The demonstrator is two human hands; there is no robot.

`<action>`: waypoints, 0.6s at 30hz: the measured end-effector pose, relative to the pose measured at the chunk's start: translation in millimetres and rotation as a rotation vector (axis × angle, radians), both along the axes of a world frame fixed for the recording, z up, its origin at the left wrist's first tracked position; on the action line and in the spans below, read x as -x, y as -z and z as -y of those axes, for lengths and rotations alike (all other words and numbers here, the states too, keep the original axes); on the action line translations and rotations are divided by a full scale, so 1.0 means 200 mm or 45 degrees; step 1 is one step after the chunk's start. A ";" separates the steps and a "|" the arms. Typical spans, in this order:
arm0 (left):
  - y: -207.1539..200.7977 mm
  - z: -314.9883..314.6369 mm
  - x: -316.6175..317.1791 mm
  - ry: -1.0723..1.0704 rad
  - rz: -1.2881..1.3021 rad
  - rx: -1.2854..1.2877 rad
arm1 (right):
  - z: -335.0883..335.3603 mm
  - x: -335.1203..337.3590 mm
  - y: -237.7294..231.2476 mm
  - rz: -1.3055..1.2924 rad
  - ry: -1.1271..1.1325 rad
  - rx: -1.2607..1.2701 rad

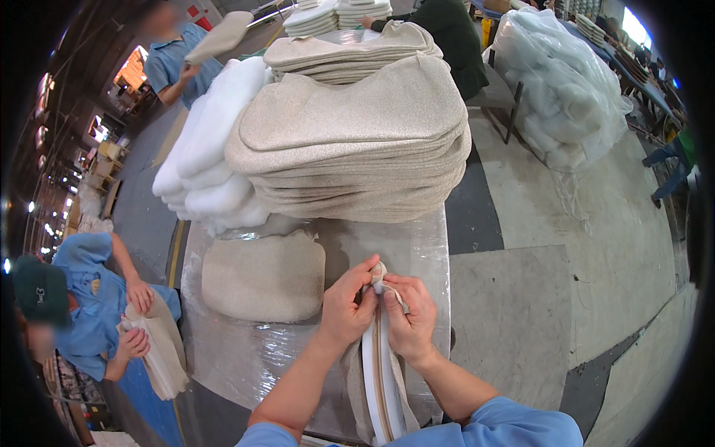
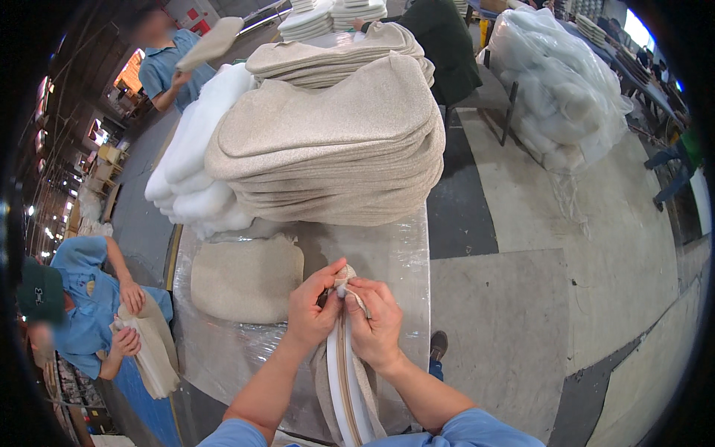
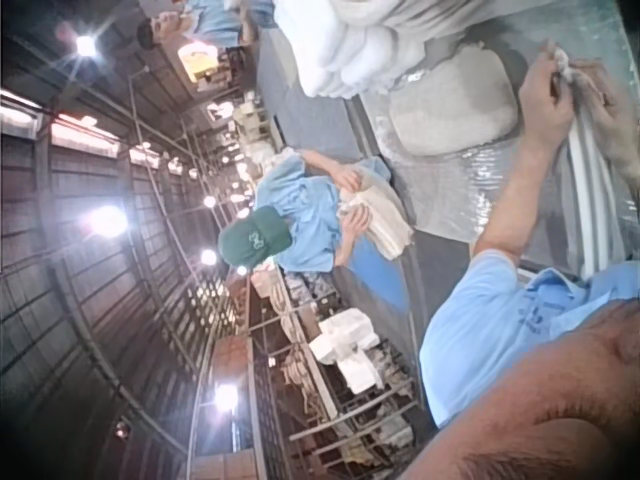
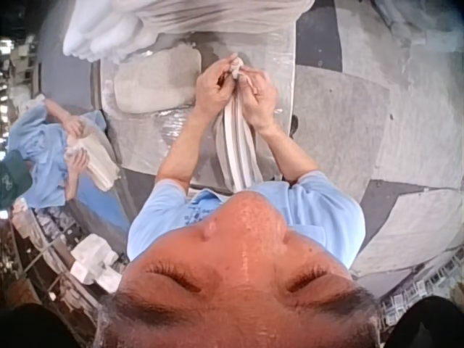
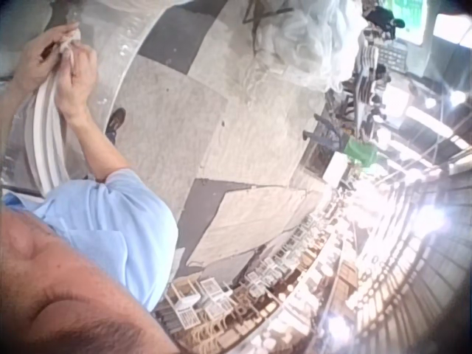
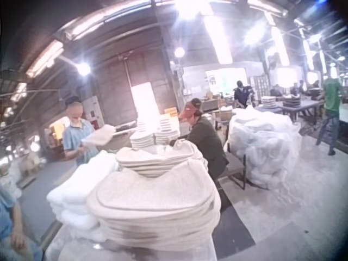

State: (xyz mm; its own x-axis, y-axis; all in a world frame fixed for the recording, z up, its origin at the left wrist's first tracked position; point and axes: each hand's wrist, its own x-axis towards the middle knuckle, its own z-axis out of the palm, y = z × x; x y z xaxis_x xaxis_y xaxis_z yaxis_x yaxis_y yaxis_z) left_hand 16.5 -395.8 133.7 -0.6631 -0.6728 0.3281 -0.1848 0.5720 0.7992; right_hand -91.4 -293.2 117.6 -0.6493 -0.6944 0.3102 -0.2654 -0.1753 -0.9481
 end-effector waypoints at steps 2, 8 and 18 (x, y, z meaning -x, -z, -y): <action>0.01 -0.02 0.00 -0.042 -0.026 -0.029 | 0.00 0.00 0.00 -0.024 0.016 -0.006; 0.04 -0.06 0.03 -0.159 -0.119 0.096 | 0.02 -0.02 0.00 -0.051 0.054 0.030; 0.14 -0.12 0.04 -0.270 -0.281 0.021 | 0.02 -0.02 0.04 -0.222 0.036 0.088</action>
